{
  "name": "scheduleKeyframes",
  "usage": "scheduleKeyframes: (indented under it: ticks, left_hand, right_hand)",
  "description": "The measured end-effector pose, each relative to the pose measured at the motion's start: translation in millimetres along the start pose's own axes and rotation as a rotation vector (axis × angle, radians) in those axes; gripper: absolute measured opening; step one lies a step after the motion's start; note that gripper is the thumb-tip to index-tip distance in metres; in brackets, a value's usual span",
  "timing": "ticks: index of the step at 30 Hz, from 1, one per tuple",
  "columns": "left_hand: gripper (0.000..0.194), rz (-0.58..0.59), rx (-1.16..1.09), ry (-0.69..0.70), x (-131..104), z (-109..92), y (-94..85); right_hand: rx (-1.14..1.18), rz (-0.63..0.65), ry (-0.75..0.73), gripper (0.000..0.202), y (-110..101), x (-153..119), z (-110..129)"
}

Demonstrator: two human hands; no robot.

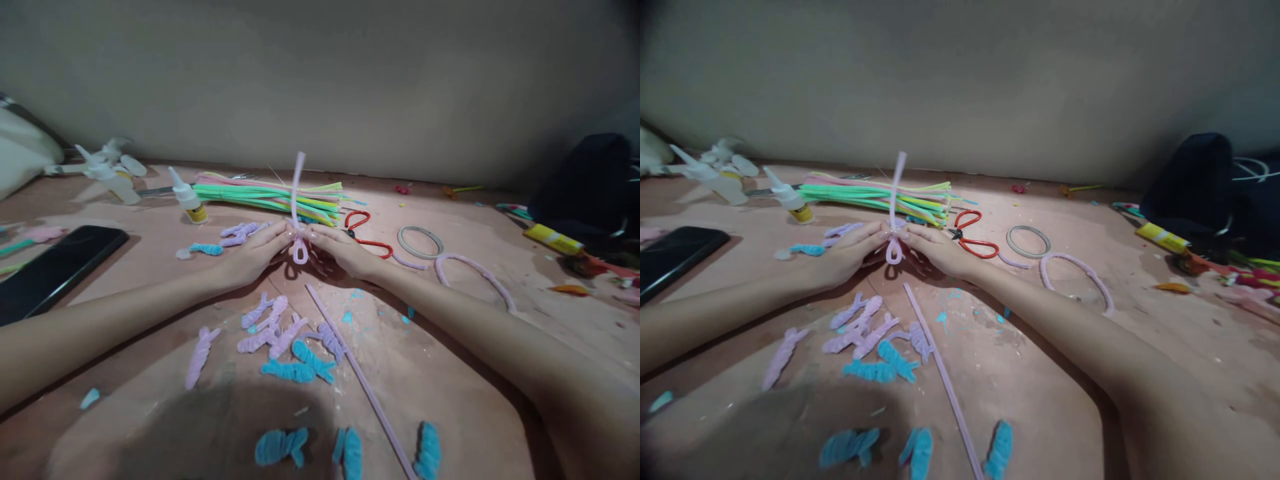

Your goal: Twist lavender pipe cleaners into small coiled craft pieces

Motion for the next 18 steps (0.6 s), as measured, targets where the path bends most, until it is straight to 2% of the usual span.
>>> scheduleKeyframes:
  ticks: [4, 7, 11, 18]
  left_hand:
    - [0.031, -0.064, 0.290, 0.160, -5, -14, 4.3]
    - [0.036, -0.177, 0.599, 0.247, -11, -24, 8.7]
    - [0.032, -0.303, 0.954, 0.204, -20, -25, 15.2]
    - [0.038, -0.380, 1.264, 0.191, -32, -27, 25.2]
  right_hand:
    - [-0.062, 0.005, 0.027, 0.045, 3, 3, -5]
    - [-0.173, -0.050, -0.050, 0.051, -1, 5, 2]
    - [-0.460, -0.099, -0.113, 0.052, -5, 1, 14]
    - [-0.646, -0.166, -0.144, 0.046, -5, -5, 21]
Point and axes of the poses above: each hand's wrist, its own x-axis towards the middle knuckle, its own y-axis out of the palm, z = x × y, the point moved 9 cm from there along x, towards the middle knuckle, and after that the axes turned 15 degrees about -y, right-handed, at the moved point
